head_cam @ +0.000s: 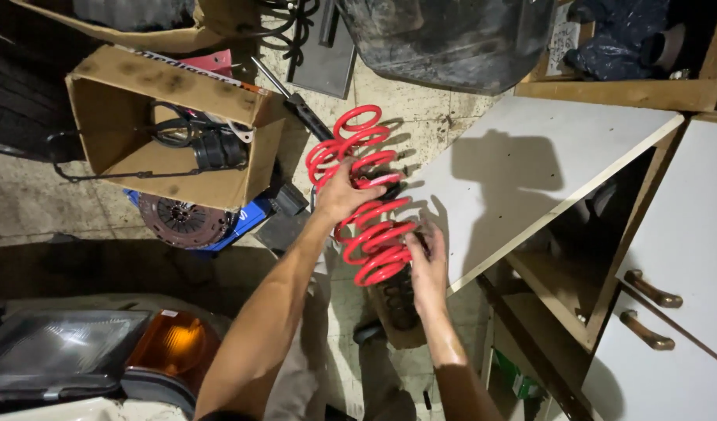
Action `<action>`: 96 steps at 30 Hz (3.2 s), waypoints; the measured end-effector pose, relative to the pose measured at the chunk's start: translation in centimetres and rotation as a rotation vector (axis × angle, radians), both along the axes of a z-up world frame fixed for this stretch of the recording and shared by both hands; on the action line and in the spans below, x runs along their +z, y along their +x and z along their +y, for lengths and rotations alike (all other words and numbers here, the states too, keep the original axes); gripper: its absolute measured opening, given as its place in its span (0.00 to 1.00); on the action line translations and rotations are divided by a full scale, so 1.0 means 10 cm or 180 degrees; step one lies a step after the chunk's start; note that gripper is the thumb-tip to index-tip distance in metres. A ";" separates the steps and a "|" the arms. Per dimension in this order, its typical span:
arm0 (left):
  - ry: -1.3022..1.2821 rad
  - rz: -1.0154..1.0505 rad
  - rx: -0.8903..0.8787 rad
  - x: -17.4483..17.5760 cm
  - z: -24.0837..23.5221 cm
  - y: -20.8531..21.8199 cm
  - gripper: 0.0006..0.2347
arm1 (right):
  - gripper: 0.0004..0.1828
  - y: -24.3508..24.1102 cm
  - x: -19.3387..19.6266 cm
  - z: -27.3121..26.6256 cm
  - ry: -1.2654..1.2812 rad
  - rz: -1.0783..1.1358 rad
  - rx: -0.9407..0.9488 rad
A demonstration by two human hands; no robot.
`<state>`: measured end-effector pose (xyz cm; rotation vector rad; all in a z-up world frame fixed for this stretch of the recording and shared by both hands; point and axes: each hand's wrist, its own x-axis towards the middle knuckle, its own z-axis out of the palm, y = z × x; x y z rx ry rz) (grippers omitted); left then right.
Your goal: The person moves a cardboard box from the engine bay of a white car to a workbench. They then unpack several car parts, including a black coil spring, a red coil spring, and a clutch assembly, placing them on the floor and workbench in a garage.
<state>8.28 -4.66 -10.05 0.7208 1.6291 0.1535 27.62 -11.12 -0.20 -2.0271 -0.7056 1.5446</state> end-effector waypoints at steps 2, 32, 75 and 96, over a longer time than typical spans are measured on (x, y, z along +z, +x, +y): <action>-0.0048 0.0344 -0.0360 -0.25 0.00 0.21 0.33 | 0.31 0.01 0.00 -0.10 0.0009 -0.0150 0.0129; 0.0220 -0.0698 0.1566 -3.83 0.16 0.93 0.31 | 0.30 0.12 -0.59 1.17 -0.0613 -0.0611 0.1704; 0.3587 0.2622 -0.2593 -1.91 1.50 -2.09 0.14 | 0.28 -0.66 -0.57 1.36 -0.0926 -0.0562 0.2388; 0.2603 0.0788 -0.0779 1.71 -0.76 0.07 0.16 | 0.47 0.44 1.25 -0.23 0.1036 -0.0368 0.1621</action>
